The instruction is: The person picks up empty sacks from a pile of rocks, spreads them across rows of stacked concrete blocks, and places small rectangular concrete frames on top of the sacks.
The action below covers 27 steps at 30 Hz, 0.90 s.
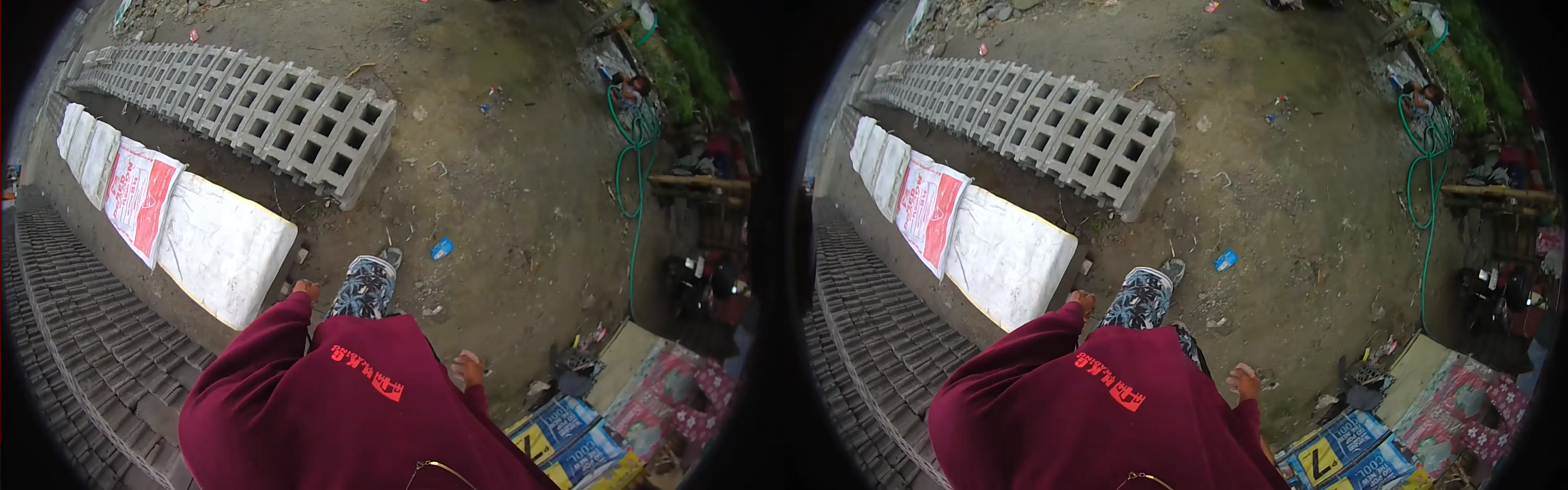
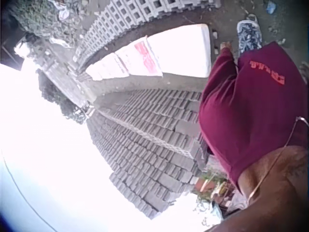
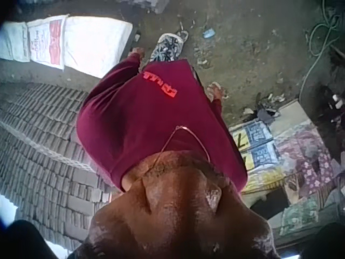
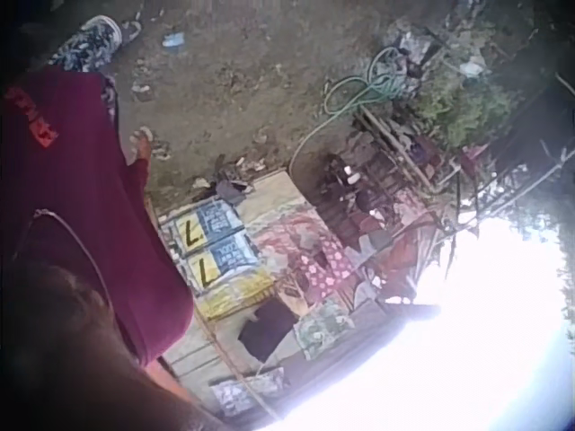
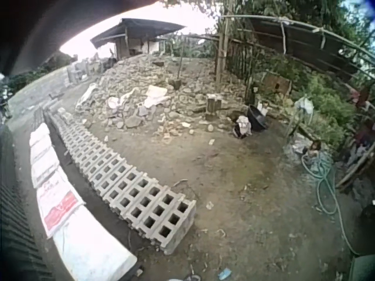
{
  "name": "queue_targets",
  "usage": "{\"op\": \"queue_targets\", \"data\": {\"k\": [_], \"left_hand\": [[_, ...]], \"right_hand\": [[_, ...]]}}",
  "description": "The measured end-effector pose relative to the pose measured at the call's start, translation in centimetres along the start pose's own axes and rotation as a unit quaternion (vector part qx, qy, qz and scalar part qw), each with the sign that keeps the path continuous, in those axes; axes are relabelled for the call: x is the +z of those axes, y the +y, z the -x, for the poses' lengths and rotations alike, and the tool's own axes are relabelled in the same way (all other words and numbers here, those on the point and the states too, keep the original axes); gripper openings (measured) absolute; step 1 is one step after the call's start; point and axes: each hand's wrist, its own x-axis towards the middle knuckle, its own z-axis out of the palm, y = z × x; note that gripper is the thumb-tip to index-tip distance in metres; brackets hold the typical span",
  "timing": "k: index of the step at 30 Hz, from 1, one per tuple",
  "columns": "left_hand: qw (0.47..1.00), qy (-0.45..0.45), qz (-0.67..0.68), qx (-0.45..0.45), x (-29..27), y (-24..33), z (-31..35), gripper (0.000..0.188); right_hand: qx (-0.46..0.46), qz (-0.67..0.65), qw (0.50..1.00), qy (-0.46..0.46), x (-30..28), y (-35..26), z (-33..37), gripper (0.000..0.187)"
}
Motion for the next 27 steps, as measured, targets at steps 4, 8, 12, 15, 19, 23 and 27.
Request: {"op": "queue_targets", "data": {"k": [4,8,12,15,19,23,27], "left_hand": [[0.949,0.013,0.308,0.060,-6.6,25.3,0.0,0.022],[0.892,0.027,0.430,0.135,-16.8,43.1,-0.6,0.025],[0.846,0.120,0.506,0.117,-20.9,50.2,-6.4,0.025],[0.868,0.189,0.458,0.010,-19.9,48.7,-10.7,0.030],[0.896,0.183,0.401,-0.057,-20.9,48.9,-11.7,0.030],[0.898,0.203,0.347,-0.180,-20.6,43.5,-13.5,0.020],[0.725,0.167,0.560,-0.365,-23.2,41.8,-17.9,0.024]], "right_hand": [[-0.033,0.023,0.999,-0.032,-3.5,-10.4,-2.7,0.021],[-0.052,0.042,0.996,-0.057,-5.1,-24.2,-8.1,0.021],[-0.067,0.086,0.991,-0.075,-5.1,-39.4,-16.0,0.021],[-0.076,0.128,0.985,-0.091,-3.7,-51.9,-21.1,0.021],[-0.144,0.115,0.980,-0.075,-1.1,-75.7,-26.5,0.021],[-0.336,0.177,0.923,-0.066,12.2,-101.4,-25.9,0.022],[-0.447,0.192,0.863,-0.139,28.1,-115.6,-22.4,0.020]]}}
